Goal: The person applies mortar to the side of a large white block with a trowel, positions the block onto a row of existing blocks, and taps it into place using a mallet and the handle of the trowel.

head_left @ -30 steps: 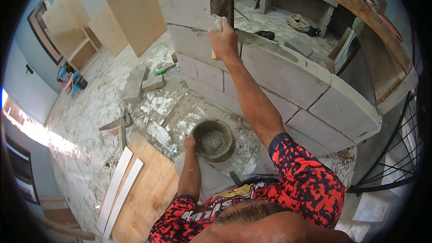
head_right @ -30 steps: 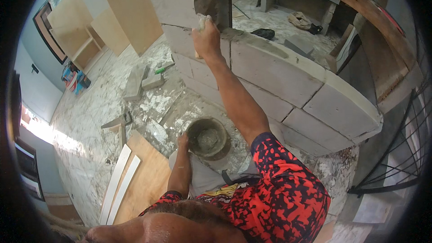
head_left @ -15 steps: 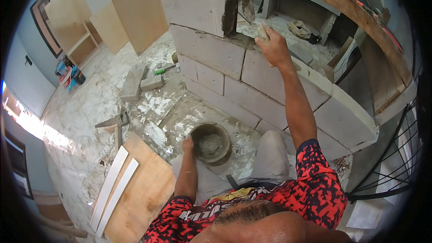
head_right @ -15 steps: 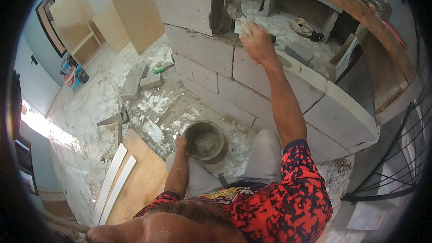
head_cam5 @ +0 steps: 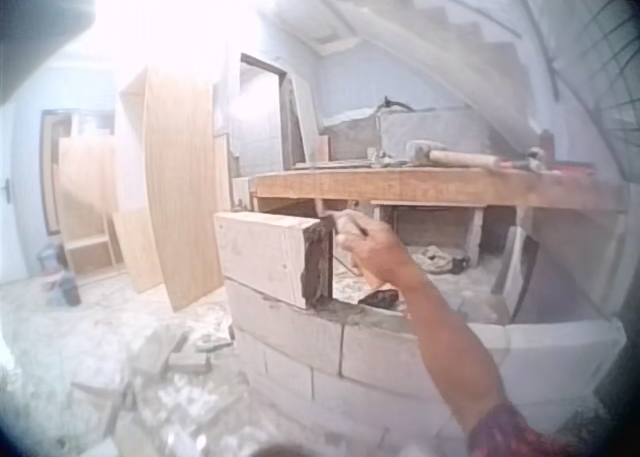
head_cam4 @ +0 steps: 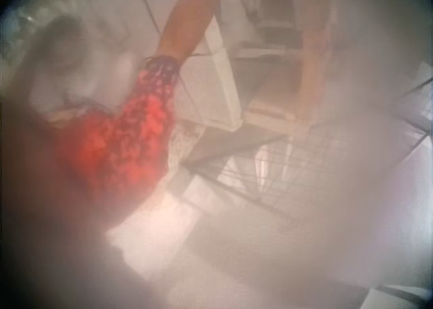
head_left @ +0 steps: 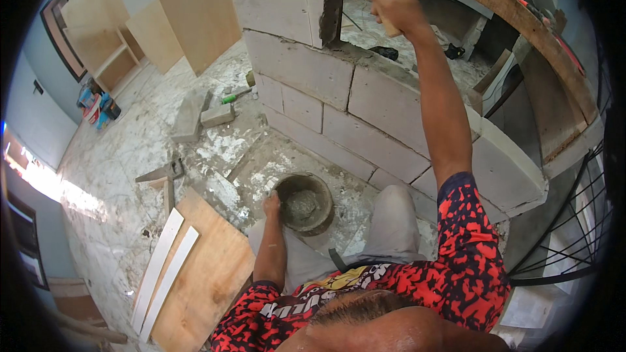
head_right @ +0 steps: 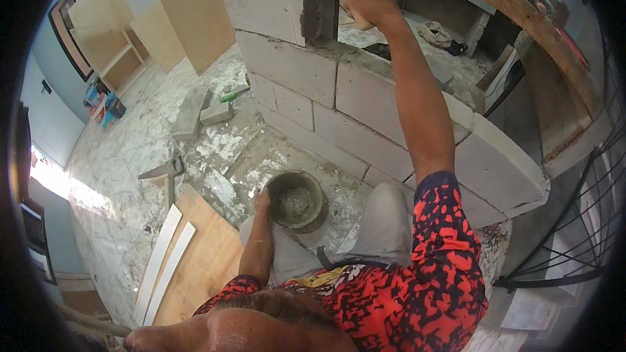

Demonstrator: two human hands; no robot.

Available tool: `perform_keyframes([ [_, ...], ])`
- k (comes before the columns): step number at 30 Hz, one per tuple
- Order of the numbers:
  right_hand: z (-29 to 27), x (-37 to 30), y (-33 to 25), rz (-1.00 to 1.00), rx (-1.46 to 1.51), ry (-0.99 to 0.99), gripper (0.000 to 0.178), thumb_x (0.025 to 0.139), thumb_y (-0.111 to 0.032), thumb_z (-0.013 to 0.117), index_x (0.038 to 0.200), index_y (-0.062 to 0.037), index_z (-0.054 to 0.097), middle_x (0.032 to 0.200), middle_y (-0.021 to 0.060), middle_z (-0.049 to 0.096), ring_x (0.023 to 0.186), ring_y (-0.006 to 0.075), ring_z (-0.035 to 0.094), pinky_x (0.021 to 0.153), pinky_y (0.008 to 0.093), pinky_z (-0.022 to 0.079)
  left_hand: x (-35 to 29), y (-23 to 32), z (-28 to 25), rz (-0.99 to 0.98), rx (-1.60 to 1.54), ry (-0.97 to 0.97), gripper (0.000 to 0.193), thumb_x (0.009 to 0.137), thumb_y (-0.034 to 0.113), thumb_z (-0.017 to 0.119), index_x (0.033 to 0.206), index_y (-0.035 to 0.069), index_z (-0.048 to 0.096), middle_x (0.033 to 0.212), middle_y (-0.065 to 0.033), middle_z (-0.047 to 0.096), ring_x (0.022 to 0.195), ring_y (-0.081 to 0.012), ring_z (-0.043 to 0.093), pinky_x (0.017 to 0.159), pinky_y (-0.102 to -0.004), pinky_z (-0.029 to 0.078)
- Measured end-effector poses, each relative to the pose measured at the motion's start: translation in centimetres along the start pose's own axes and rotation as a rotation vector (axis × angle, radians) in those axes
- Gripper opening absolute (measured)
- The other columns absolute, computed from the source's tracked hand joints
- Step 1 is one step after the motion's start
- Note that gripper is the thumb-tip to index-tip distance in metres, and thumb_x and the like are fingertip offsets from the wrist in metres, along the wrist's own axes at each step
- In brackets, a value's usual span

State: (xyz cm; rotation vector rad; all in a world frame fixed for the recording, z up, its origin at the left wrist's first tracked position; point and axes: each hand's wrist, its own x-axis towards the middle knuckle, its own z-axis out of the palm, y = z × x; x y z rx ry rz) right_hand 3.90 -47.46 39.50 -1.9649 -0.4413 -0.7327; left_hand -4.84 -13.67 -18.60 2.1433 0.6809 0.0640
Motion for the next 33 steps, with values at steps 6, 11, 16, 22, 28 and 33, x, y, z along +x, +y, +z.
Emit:
perform_keyframes([
  [6, 2.1, -8.3, 6.5, 0.083, 0.012, 0.201, 0.051, 0.082, -0.023, 0.063, 0.127, -0.004, 0.049, 0.077, 0.0032, 0.058, 0.056, 0.0079, 0.053, 0.048, 0.0258, 0.046, -1.4, 1.6, 0.3, 0.001, -0.047, -0.098, 0.067, 0.082, 0.048, 0.047, 0.118, -0.009, 0.051, 0.118, -0.0318, 0.051, 0.114, -0.0427, 0.047, 0.097, -0.0428, 0.037],
  [11, 10.0, -13.2, 7.5, -0.021, -0.169, 0.297, 0.053, 0.078, -0.017, 0.06, 0.124, 0.0055, 0.046, 0.102, 0.0254, 0.058, 0.094, 0.0368, 0.058, 0.079, 0.0403, 0.046, -0.8, 1.2, -0.1, -0.003, 0.086, -0.045, 0.066, 0.082, 0.047, 0.047, 0.116, -0.009, 0.052, 0.115, -0.0319, 0.053, 0.111, -0.0429, 0.049, 0.094, -0.0433, 0.038],
  [16, 11.7, -11.8, 7.0, 0.015, -0.227, 0.26, 0.056, 0.077, -0.015, 0.059, 0.126, 0.0067, 0.043, 0.1, 0.0258, 0.055, 0.093, 0.039, 0.055, 0.081, 0.0432, 0.045, -0.9, 1.3, 0.0, 0.021, 0.002, 0.021, 0.067, 0.08, 0.048, 0.048, 0.117, -0.008, 0.051, 0.114, -0.0314, 0.054, 0.11, -0.0422, 0.051, 0.094, -0.0436, 0.039],
  [22, 13.5, -12.9, 7.1, 0.066, -0.251, 0.173, 0.057, 0.078, -0.015, 0.058, 0.127, 0.0074, 0.041, 0.103, 0.0277, 0.054, 0.096, 0.0411, 0.054, 0.082, 0.0447, 0.044, -0.7, 0.8, 0.0, -0.001, -0.026, -0.054, 0.065, 0.08, 0.045, 0.052, 0.118, -0.008, 0.051, 0.114, -0.0304, 0.054, 0.111, -0.0411, 0.05, 0.094, -0.0429, 0.039],
  [28, 12.1, -15.7, 6.7, 0.19, -0.088, 0.16, 0.053, 0.078, -0.02, 0.061, 0.121, 0.0079, 0.046, 0.093, 0.025, 0.059, 0.086, 0.0376, 0.059, 0.074, 0.044, 0.047, -0.6, 0.4, -0.3, 0.029, -0.056, -0.007, 0.064, 0.08, 0.044, 0.052, 0.118, -0.007, 0.051, 0.115, -0.03, 0.054, 0.111, -0.0407, 0.05, 0.094, -0.0425, 0.038],
  [33, 10.7, -15.4, 5.7, 0.405, 0.148, 0.217, 0.038, 0.077, -0.019, 0.061, 0.106, 0.0042, 0.054, 0.074, 0.0169, 0.059, 0.061, 0.0251, 0.06, 0.059, 0.0373, 0.049, -1.8, 1.9, -0.7, 0.027, -0.044, -0.06, 0.065, 0.081, 0.045, 0.05, 0.12, -0.007, 0.049, 0.116, -0.0299, 0.053, 0.112, -0.0412, 0.05, 0.094, -0.0424, 0.038],
])
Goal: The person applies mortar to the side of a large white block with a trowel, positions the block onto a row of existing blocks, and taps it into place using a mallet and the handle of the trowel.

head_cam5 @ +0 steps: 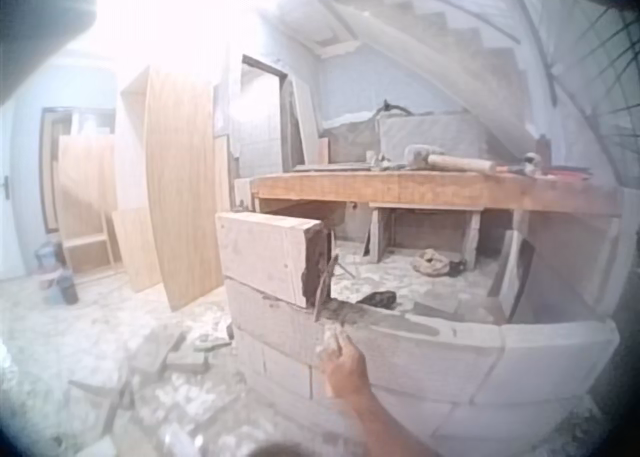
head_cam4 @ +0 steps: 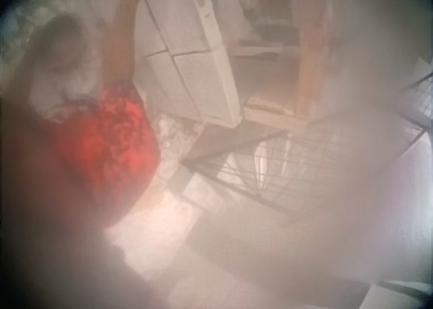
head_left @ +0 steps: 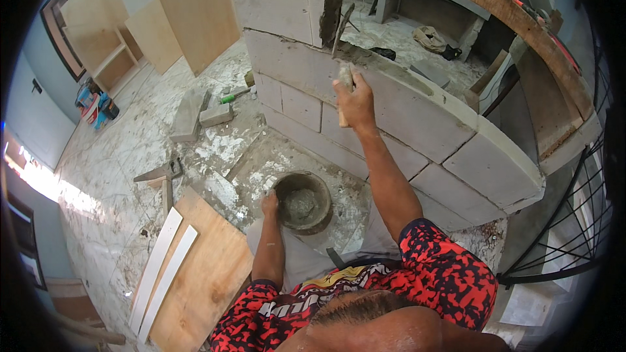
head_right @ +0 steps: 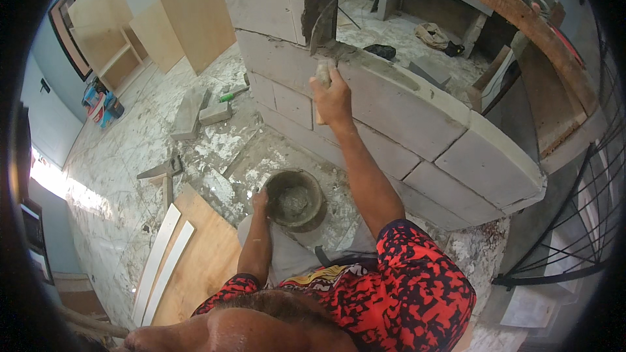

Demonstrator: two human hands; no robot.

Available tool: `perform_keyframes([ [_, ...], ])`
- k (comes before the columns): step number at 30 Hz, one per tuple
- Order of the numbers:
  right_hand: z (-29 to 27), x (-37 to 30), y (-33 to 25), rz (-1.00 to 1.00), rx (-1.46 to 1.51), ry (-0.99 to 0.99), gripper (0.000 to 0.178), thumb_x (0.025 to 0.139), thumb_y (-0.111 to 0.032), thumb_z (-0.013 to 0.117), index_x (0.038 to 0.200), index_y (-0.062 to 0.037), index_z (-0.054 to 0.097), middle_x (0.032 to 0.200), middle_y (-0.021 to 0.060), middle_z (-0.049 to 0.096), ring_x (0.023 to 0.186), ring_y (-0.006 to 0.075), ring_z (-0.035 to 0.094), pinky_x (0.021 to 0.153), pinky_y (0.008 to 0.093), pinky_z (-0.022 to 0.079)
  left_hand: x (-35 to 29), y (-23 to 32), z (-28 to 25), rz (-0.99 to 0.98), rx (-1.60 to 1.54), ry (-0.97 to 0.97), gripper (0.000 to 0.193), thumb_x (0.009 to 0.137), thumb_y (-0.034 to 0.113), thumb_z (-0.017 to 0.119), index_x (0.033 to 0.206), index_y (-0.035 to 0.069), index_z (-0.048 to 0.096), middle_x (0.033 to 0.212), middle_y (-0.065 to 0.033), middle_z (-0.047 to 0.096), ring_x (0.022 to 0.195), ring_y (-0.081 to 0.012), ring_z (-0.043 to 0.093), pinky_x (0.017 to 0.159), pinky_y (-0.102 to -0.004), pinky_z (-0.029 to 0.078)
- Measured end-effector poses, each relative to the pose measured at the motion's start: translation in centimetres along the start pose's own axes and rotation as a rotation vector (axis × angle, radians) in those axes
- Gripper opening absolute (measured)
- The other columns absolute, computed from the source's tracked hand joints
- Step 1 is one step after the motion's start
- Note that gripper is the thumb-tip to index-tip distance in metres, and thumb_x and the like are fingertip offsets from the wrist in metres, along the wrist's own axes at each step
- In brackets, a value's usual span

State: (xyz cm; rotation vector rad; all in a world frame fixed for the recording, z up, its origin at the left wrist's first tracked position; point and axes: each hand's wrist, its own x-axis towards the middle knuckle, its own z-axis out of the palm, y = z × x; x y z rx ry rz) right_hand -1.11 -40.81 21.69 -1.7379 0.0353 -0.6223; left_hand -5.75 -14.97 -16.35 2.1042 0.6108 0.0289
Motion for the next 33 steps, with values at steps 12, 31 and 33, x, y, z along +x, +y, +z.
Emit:
perform_keyframes([
  [12, -1.8, 1.8, -1.1, 0.136, 0.26, -0.198, 0.042, 0.08, -0.017, 0.06, 0.117, 0.0016, 0.051, 0.077, 0.0062, 0.055, 0.052, 0.012, 0.053, 0.04, 0.0262, 0.045, 2.9, -3.6, 0.1, 0.04, 0.064, -0.024, 0.06, 0.084, 0.045, 0.047, 0.126, 0.003, 0.046, 0.12, -0.0284, 0.051, 0.114, -0.0409, 0.047, 0.095, -0.0431, 0.038],
  [31, -6.2, 5.5, -1.4, 0.113, 0.743, -0.13, 0.04, 0.087, -0.017, 0.056, 0.119, 0.0018, 0.041, 0.099, 0.013, 0.059, 0.063, 0.0124, 0.057, 0.043, 0.0226, 0.05, 0.9, -0.6, 0.8, -0.028, 0.019, -0.063, 0.064, 0.081, 0.044, 0.051, 0.123, -0.004, 0.047, 0.116, -0.0288, 0.053, 0.11, -0.0412, 0.051, 0.092, -0.0429, 0.04],
  [33, -4.7, 3.9, 0.1, 0.23, 1.045, -0.122, 0.035, 0.087, -0.018, 0.053, 0.114, 0.0025, 0.042, 0.099, 0.0136, 0.058, 0.066, 0.0132, 0.057, 0.044, 0.0233, 0.051, 0.4, 0.2, 0.4, -0.029, 0.02, -0.054, 0.064, 0.082, 0.043, 0.05, 0.123, -0.005, 0.047, 0.116, -0.0298, 0.053, 0.109, -0.0415, 0.051, 0.092, -0.0431, 0.04],
])
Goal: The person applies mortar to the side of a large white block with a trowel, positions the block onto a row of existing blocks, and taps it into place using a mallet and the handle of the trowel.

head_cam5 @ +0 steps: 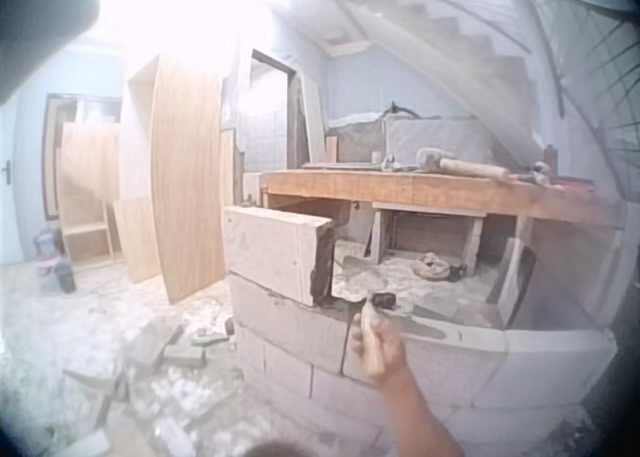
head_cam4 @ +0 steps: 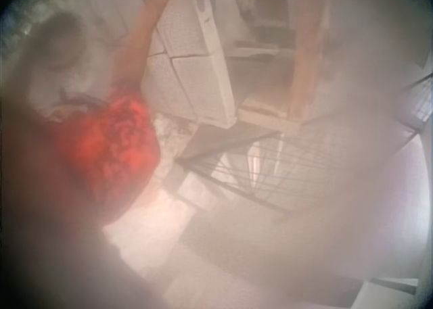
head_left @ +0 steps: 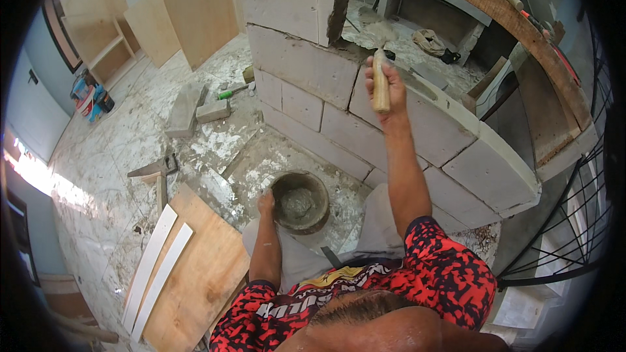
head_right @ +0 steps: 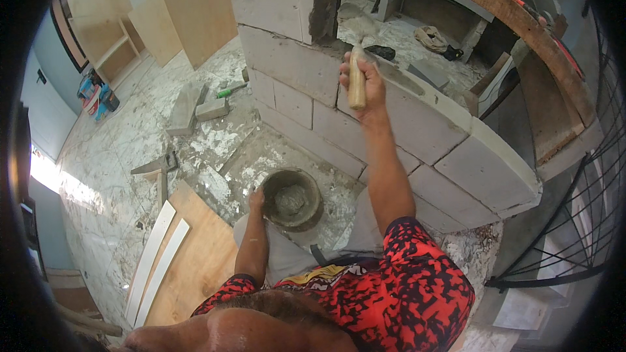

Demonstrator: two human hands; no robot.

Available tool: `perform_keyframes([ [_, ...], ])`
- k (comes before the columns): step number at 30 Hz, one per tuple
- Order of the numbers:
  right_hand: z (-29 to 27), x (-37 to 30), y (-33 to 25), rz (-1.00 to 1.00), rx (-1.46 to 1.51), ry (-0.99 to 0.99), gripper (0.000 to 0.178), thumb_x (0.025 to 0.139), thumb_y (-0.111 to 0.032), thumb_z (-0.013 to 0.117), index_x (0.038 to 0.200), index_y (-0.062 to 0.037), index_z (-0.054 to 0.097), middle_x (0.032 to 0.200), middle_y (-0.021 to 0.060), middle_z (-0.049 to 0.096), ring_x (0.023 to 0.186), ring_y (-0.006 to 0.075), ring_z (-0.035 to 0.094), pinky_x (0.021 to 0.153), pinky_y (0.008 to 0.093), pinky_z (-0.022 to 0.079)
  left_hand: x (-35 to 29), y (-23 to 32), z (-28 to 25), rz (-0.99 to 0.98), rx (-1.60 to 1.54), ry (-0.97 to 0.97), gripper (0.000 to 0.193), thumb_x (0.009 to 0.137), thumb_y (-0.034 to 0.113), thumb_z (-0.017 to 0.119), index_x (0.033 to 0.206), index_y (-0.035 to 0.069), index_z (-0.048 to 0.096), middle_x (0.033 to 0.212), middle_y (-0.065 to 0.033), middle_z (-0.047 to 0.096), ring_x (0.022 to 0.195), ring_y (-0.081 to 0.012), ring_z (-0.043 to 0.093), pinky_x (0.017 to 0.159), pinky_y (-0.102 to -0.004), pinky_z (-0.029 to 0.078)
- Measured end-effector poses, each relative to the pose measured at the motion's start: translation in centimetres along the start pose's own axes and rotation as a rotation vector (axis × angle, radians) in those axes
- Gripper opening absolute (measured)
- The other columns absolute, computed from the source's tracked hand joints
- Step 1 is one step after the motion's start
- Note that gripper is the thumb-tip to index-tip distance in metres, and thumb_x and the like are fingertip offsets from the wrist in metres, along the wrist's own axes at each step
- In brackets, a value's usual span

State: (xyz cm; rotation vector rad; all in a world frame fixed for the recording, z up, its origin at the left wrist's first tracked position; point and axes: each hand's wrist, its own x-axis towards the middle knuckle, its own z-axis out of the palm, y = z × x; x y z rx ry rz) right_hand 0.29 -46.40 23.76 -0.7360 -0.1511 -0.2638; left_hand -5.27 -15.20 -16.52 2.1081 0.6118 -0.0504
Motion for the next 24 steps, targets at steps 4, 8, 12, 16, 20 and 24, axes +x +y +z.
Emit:
perform_keyframes([
  [4, 0.9, -0.1, 3.8, 0.196, 0.518, -0.091, 0.028, 0.088, -0.017, 0.046, 0.106, 0.0035, 0.042, 0.097, 0.0142, 0.054, 0.066, 0.0144, 0.056, 0.046, 0.0239, 0.051, 0.9, -1.3, -0.7, 0.05, -0.016, 0.055, 0.064, 0.082, 0.043, 0.051, 0.122, -0.006, 0.047, 0.116, -0.0307, 0.053, 0.11, -0.0417, 0.05, 0.093, -0.0428, 0.039],
  [8, 2.5, -0.1, 5.1, 0.199, 0.637, -0.078, 0.025, 0.087, -0.014, 0.041, 0.105, 0.0045, 0.041, 0.095, 0.0144, 0.051, 0.063, 0.0147, 0.052, 0.047, 0.0237, 0.05, 0.8, -1.5, -0.4, 0.042, -0.029, 0.075, 0.063, 0.081, 0.042, 0.052, 0.121, -0.007, 0.048, 0.116, -0.0301, 0.053, 0.111, -0.0412, 0.05, 0.094, -0.0424, 0.038],
  [12, 3.5, 0.5, 6.3, 0.141, 0.522, -0.052, 0.025, 0.087, -0.016, 0.041, 0.103, 0.0024, 0.043, 0.094, 0.0126, 0.052, 0.066, 0.014, 0.051, 0.051, 0.0228, 0.048, 0.4, -1.0, -0.2, 0.044, -0.053, 0.057, 0.062, 0.08, 0.041, 0.053, 0.12, -0.007, 0.049, 0.115, -0.0298, 0.053, 0.11, -0.0409, 0.05, 0.094, -0.0424, 0.038],
  [16, 5.6, 0.4, 7.9, 0.108, 0.261, 0.08, 0.024, 0.085, -0.021, 0.043, 0.102, -0.0037, 0.047, 0.092, 0.009, 0.054, 0.067, 0.0142, 0.05, 0.051, 0.0246, 0.045, 0.6, -1.2, -0.4, 0.064, -0.066, 0.085, 0.062, 0.08, 0.041, 0.054, 0.119, -0.008, 0.05, 0.113, -0.0298, 0.055, 0.108, -0.041, 0.052, 0.093, -0.0426, 0.039],
  [20, 7.0, 3.6, 7.3, 0.075, 0.124, 0.082, 0.027, 0.085, -0.023, 0.043, 0.102, -0.0031, 0.048, 0.09, 0.0087, 0.053, 0.062, 0.0157, 0.049, 0.049, 0.0277, 0.043, 0.7, -1.5, 0.0, 0.076, -0.04, 0.086, 0.063, 0.08, 0.042, 0.054, 0.118, -0.008, 0.05, 0.113, -0.0302, 0.055, 0.108, -0.0415, 0.052, 0.092, -0.0436, 0.04],
  [24, 5.9, 8.8, 4.5, 0.12, 0.492, -0.232, 0.028, 0.085, -0.023, 0.042, 0.103, -0.0028, 0.049, 0.09, 0.0098, 0.054, 0.061, 0.0151, 0.049, 0.047, 0.027, 0.043, 2.1, -1.8, 1.1, 0.021, 0.017, 0.095, 0.064, 0.08, 0.043, 0.054, 0.119, -0.007, 0.05, 0.115, -0.0305, 0.053, 0.11, -0.0419, 0.05, 0.095, -0.044, 0.038],
])
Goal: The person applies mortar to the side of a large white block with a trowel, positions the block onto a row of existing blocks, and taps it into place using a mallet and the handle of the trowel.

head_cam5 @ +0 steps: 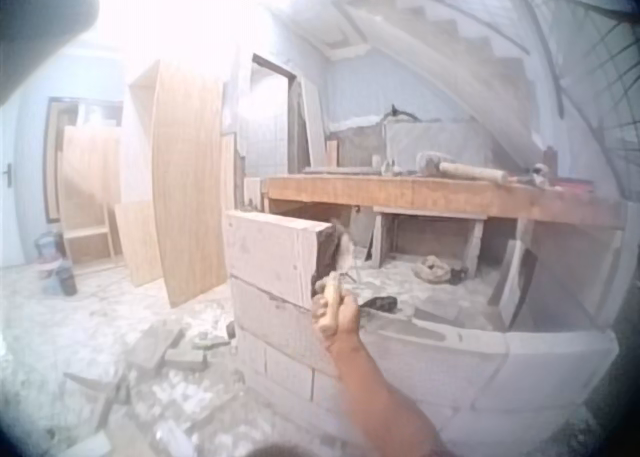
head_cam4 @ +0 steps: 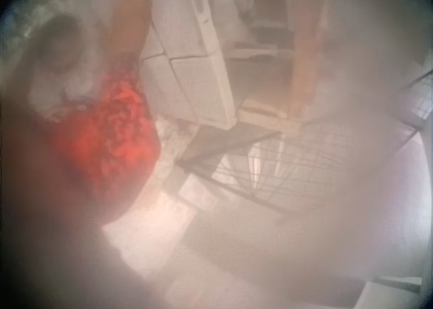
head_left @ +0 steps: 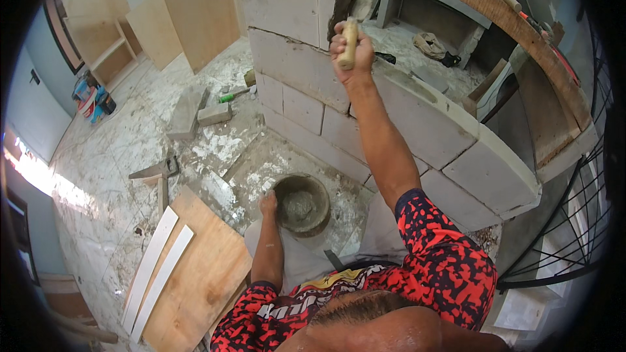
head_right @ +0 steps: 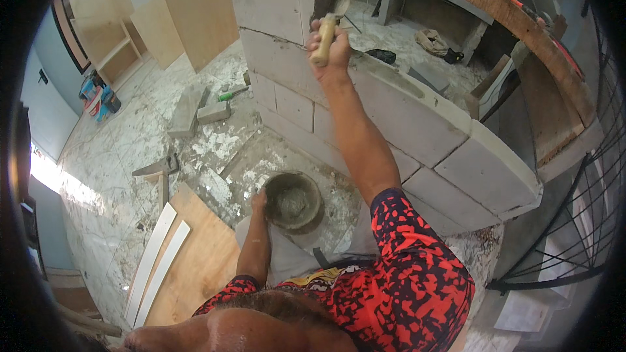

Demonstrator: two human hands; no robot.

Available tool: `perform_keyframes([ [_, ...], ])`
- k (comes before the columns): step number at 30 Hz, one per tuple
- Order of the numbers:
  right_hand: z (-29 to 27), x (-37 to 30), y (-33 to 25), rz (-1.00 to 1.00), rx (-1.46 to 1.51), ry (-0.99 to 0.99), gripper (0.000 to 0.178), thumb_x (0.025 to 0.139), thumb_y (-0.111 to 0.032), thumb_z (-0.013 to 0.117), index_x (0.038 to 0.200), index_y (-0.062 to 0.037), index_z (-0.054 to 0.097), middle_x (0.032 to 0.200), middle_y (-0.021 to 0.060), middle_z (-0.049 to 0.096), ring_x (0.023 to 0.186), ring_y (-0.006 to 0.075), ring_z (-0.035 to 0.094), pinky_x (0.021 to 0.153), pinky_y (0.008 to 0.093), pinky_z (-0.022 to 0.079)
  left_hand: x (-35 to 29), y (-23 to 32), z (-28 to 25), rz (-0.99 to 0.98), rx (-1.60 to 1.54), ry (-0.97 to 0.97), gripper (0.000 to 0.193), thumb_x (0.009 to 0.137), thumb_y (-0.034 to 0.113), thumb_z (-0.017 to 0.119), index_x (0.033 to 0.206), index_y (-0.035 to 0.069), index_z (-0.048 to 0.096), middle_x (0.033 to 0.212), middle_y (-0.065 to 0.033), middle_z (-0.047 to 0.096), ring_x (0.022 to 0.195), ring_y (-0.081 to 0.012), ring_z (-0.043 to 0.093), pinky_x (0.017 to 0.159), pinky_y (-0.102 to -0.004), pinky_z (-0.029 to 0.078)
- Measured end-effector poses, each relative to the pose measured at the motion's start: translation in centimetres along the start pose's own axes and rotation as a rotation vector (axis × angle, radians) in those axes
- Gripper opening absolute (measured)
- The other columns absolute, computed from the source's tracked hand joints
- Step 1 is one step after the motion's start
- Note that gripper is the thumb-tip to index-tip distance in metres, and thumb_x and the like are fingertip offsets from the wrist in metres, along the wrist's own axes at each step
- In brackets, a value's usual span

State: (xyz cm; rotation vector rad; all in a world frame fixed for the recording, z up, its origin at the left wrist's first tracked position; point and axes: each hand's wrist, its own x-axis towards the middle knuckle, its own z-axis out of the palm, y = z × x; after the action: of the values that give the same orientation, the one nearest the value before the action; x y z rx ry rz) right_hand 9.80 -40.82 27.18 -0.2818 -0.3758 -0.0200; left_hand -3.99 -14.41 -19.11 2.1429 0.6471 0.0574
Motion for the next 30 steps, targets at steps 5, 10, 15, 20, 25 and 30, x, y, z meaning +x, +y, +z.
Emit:
perform_keyframes([
  [5, 1.9, -2.7, -2.5, -0.138, -0.336, 0.083, 0.03, 0.088, -0.024, 0.04, 0.106, -0.0006, 0.047, 0.091, 0.0098, 0.055, 0.06, 0.0145, 0.049, 0.045, 0.0267, 0.043, -0.1, -1.0, 0.8, -0.001, 0.025, -0.017, 0.066, 0.08, 0.046, 0.051, 0.119, -0.008, 0.05, 0.117, -0.0315, 0.051, 0.113, -0.0428, 0.047, 0.097, -0.0439, 0.036],
  [10, 0.6, -11.7, -1.3, -0.293, -1.085, 0.204, 0.032, 0.089, -0.021, 0.049, 0.114, -0.0012, 0.046, 0.091, 0.0094, 0.057, 0.062, 0.0165, 0.054, 0.047, 0.0286, 0.045, 0.4, -0.8, 0.4, -0.014, -0.004, -0.033, 0.068, 0.081, 0.047, 0.049, 0.118, -0.01, 0.05, 0.118, -0.033, 0.05, 0.114, -0.0434, 0.046, 0.097, -0.044, 0.035],
  [15, -0.5, -13.9, -6.3, -0.728, -2.258, -0.334, 0.031, 0.081, -0.016, 0.063, 0.108, -0.0051, 0.055, 0.093, 0.0129, 0.056, 0.068, 0.025, 0.059, 0.057, 0.0366, 0.05, -1.4, 0.2, -1.3, -0.002, -0.08, -0.004, 0.066, 0.081, 0.046, 0.049, 0.119, -0.008, 0.051, 0.116, -0.0328, 0.051, 0.112, -0.0425, 0.048, 0.097, -0.0434, 0.036],
  [20, 3.2, -11.7, -8.9, -0.185, -2.828, -0.404, 0.037, 0.081, -0.019, 0.061, 0.118, -0.0176, 0.055, 0.099, 0.0105, 0.055, 0.084, 0.0322, 0.061, 0.07, 0.0417, 0.05, -1.2, 0.6, -1.3, -0.021, -0.038, -0.027, 0.063, 0.081, 0.044, 0.049, 0.119, -0.005, 0.052, 0.117, -0.0314, 0.052, 0.114, -0.0421, 0.047, 0.097, -0.0432, 0.035],
  [25, 7.4, -8.0, -11.8, -0.264, -2.989, -0.547, 0.031, 0.082, -0.022, 0.059, 0.112, -0.0179, 0.057, 0.098, 0.008, 0.055, 0.086, 0.0313, 0.061, 0.072, 0.0429, 0.05, -1.1, 1.0, -1.2, -0.043, -0.015, -0.069, 0.064, 0.081, 0.044, 0.049, 0.123, -0.004, 0.049, 0.119, -0.0314, 0.05, 0.114, -0.0427, 0.046, 0.097, -0.0439, 0.035],
  [30, 11.9, -7.4, -12.7, -0.37, -2.99, -0.329, 0.03, 0.083, -0.023, 0.057, 0.113, -0.0191, 0.057, 0.096, 0.0076, 0.057, 0.092, 0.03, 0.059, 0.077, 0.0437, 0.048, -1.2, 0.4, -1.8, -0.054, -0.076, -0.035, 0.064, 0.081, 0.044, 0.048, 0.124, -0.004, 0.048, 0.119, -0.0313, 0.05, 0.114, -0.0428, 0.046, 0.096, -0.044, 0.035],
])
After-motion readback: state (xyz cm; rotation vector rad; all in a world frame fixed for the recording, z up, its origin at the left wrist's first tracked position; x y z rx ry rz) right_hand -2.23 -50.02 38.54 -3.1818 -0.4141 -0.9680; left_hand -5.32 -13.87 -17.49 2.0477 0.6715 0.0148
